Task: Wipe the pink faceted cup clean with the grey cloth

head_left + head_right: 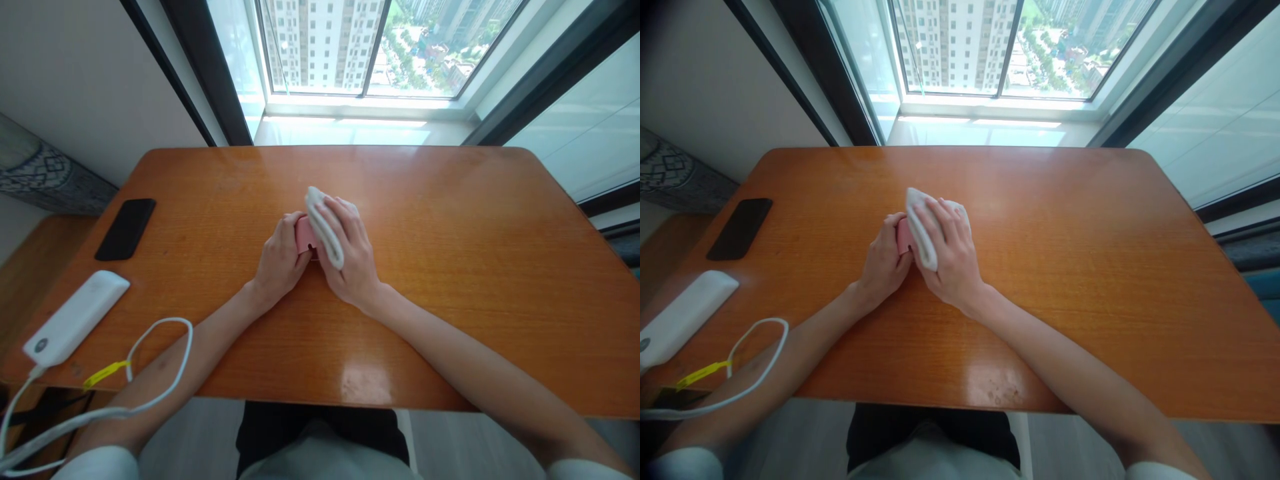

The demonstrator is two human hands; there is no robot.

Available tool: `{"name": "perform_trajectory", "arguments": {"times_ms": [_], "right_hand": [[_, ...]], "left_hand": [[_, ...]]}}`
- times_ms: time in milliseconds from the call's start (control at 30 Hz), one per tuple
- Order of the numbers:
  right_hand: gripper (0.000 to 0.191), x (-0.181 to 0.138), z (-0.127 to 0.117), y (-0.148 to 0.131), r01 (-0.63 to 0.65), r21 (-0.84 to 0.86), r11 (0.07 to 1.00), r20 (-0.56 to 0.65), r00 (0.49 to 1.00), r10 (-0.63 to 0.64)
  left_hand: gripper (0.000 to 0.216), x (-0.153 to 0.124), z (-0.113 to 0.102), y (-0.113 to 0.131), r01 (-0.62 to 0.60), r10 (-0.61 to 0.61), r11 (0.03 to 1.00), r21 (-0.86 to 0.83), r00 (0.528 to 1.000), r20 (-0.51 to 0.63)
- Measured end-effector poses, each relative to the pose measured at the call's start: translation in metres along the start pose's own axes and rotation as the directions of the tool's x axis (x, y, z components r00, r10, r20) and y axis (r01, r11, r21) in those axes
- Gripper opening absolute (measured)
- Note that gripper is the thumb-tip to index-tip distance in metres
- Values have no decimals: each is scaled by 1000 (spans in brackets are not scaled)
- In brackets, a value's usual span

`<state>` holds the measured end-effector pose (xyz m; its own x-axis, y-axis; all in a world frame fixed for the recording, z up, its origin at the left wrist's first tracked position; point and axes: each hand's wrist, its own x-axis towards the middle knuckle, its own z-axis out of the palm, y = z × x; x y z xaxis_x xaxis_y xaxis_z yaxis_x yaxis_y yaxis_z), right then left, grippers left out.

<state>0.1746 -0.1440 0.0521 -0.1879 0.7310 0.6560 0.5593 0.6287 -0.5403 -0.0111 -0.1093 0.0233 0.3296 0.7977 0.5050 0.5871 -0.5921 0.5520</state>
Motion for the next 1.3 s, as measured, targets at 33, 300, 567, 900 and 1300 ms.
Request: {"name": "perform_trajectory", "arguments": {"times_ms": [33, 300, 567, 900, 1300], "right_hand": [[57, -1, 0, -4, 99, -67, 993, 59, 994, -95], [48, 1, 3, 8, -113, 90, 989, -59, 991, 119], [50, -2, 4, 16, -272, 229, 935, -100, 949, 300], [78, -9, 4, -10, 300, -274, 914, 230, 943, -241], [80, -12, 5, -5, 313, -267, 911, 213, 942, -261]], "left_hand": [[40, -1, 2, -3, 1, -1, 1000, -16, 1000, 12], [43, 1, 0, 2, 2, -2, 1000, 26, 1000, 3], [47, 3, -5, 7, -22, 23, 999, 37, 1000, -3], [37, -11, 14, -24, -22, 22, 999, 30, 1000, -10], [36, -10, 15, -25, 14, -15, 997, -73, 1000, -7]]}}
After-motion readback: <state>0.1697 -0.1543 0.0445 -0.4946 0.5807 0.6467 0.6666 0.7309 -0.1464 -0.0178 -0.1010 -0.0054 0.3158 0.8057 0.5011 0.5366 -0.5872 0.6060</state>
